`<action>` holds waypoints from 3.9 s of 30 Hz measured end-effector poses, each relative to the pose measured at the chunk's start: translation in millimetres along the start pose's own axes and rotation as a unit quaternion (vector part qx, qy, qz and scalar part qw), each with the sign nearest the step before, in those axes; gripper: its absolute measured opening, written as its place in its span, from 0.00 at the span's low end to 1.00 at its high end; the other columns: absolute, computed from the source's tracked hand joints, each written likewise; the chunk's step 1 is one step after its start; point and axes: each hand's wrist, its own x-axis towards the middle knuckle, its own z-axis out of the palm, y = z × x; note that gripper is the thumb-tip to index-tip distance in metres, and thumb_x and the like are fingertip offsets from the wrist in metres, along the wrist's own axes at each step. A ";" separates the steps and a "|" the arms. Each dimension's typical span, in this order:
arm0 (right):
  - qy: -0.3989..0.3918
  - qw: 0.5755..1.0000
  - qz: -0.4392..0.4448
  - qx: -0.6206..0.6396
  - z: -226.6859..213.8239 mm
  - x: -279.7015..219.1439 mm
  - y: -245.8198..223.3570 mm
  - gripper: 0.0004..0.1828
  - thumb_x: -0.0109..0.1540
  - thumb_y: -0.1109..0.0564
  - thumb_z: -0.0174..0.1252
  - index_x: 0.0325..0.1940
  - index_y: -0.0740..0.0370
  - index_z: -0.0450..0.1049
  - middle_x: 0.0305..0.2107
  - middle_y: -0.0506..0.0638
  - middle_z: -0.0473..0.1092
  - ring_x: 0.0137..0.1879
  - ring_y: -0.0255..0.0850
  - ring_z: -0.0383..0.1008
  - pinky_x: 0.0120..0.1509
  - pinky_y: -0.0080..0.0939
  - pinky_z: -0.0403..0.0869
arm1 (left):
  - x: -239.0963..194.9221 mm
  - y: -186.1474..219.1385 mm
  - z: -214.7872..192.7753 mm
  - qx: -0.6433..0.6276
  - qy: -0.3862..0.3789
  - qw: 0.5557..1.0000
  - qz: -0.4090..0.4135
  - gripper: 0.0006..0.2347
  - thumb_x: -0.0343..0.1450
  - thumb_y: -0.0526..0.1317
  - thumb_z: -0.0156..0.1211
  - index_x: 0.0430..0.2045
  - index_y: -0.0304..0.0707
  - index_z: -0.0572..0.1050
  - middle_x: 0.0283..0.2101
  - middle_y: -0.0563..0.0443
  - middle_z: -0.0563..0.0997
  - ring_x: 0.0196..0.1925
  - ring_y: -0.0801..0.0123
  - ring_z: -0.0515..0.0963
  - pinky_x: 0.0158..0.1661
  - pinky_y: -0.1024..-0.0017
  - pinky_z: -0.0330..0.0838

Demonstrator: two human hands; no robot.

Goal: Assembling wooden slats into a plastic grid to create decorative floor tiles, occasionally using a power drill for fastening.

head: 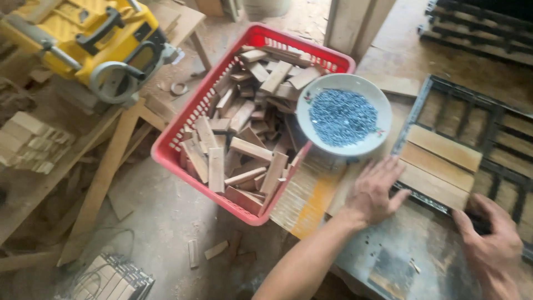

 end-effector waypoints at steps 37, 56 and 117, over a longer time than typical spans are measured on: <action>-0.457 0.795 0.142 0.374 79.2 -33.6 -252.2 0.36 0.56 0.52 0.60 0.69 0.59 0.73 0.57 0.57 0.79 0.47 0.48 0.81 0.55 0.46 0.82 | -82.3 3.0 -233.0 -0.412 0.221 0.807 -0.361 0.18 0.68 0.35 0.66 0.52 0.28 0.74 0.43 0.39 0.84 0.48 0.60 0.85 0.47 0.66 0.84; -0.352 0.752 0.242 0.502 21.1 -68.2 -170.0 0.28 0.55 0.60 0.64 0.57 0.81 0.78 0.40 0.71 0.79 0.35 0.60 0.82 0.38 0.50 0.81 | -38.1 37.1 -154.8 -0.215 0.182 0.858 -0.430 0.19 0.72 0.59 0.52 0.26 0.43 0.66 0.23 0.54 0.67 0.23 0.71 0.71 0.22 0.71 0.70; 0.039 0.978 0.198 0.048 10.6 61.4 42.0 0.19 0.61 0.44 0.66 0.53 0.54 0.83 0.45 0.62 0.76 0.55 0.60 0.77 0.59 0.54 0.76 | 95.1 51.7 74.1 0.215 -0.312 0.916 0.132 0.43 0.63 0.66 0.56 0.69 0.37 0.61 0.76 0.44 0.59 0.80 0.57 0.50 0.76 0.47 0.36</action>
